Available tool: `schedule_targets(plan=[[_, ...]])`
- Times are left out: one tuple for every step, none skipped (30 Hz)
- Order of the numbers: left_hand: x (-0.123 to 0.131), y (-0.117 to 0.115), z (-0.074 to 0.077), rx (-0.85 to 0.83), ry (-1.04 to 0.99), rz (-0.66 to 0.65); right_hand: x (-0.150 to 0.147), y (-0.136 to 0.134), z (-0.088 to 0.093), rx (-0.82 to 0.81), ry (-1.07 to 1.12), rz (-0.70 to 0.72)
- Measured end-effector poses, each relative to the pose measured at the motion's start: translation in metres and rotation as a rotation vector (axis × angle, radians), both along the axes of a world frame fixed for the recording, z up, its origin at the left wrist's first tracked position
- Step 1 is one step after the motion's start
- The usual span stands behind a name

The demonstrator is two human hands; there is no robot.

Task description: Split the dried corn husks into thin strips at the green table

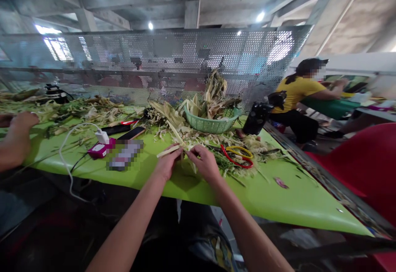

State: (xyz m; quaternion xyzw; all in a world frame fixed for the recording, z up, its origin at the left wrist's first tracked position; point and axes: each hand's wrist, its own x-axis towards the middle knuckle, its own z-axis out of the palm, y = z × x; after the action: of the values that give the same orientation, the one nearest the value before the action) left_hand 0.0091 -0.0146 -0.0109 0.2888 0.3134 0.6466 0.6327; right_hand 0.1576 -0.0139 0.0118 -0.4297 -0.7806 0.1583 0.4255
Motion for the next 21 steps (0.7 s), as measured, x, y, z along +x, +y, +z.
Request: schedule_targets(plan=[[0.0001,0.0000,0.0000,-0.010,0.004,-0.002,0.0004,0.0000,0.0002,0.002,-0.004,0.000],[0.0001,-0.0004,0.0006,-0.014,0.004,-0.014,0.0003,-0.0003,0.0007,0.006,-0.014,0.006],[-0.0001,-0.0009,0.0019,-0.019,-0.003,-0.028,-0.0001,-0.0006,0.0013,0.008,-0.029,0.017],[-0.0004,-0.0016,0.0035,-0.027,-0.017,-0.039,-0.0008,-0.0010,0.0019,0.011,-0.045,0.030],[-0.0010,-0.0022,0.0052,-0.042,-0.036,-0.044,-0.0019,-0.0014,0.0023,0.012,-0.059,0.045],[-0.0017,-0.0027,0.0069,-0.061,-0.056,-0.039,-0.0031,-0.0017,0.0025,0.012,-0.074,0.060],[-0.0025,-0.0030,0.0082,-0.080,-0.074,-0.026,-0.0043,-0.0019,0.0026,0.009,-0.087,0.075],[-0.0034,-0.0030,0.0090,-0.095,-0.089,-0.010,-0.0054,-0.0021,0.0026,0.007,-0.099,0.088],[-0.0044,-0.0028,0.0093,-0.102,-0.102,0.007,-0.0063,-0.0024,0.0025,0.006,-0.106,0.097],[-0.0053,-0.0024,0.0093,-0.101,-0.113,0.024,-0.0068,-0.0028,0.0025,0.005,-0.109,0.105],[-0.0062,-0.0020,0.0089,-0.095,-0.122,0.037,-0.0070,-0.0033,0.0027,0.005,-0.105,0.110],[-0.0071,-0.0016,0.0084,-0.086,-0.128,0.041,-0.0068,-0.0041,0.0032,0.005,-0.095,0.112],[-0.0079,-0.0012,0.0080,-0.078,-0.128,0.036,-0.0061,-0.0050,0.0039,0.004,-0.081,0.118],[-0.0085,-0.0011,0.0077,-0.070,-0.122,0.025,-0.0050,-0.0059,0.0048,0.000,-0.056,0.126],[-0.0089,-0.0012,0.0077,-0.063,-0.110,0.010,-0.0037,-0.0069,0.0059,-0.012,-0.010,0.136],[-0.0091,-0.0016,0.0079,-0.055,-0.092,-0.004,-0.0023,-0.0078,0.0070,-0.036,0.058,0.145],[-0.0090,-0.0022,0.0082,-0.047,-0.072,-0.017,-0.0009,-0.0084,0.0080,-0.077,0.147,0.152],[-0.0087,-0.0030,0.0085,-0.038,-0.056,-0.031,0.0001,-0.0086,0.0085,-0.132,0.246,0.159],[-0.0080,-0.0041,0.0089,-0.027,-0.048,-0.051,0.0007,-0.0083,0.0085,-0.199,0.335,0.166],[-0.0071,-0.0052,0.0092,-0.016,-0.048,-0.081,0.0009,-0.0074,0.0079,-0.266,0.402,0.171],[-0.0061,-0.0065,0.0094,-0.005,-0.055,-0.116,0.0007,-0.0059,0.0066,-0.322,0.442,0.179]])
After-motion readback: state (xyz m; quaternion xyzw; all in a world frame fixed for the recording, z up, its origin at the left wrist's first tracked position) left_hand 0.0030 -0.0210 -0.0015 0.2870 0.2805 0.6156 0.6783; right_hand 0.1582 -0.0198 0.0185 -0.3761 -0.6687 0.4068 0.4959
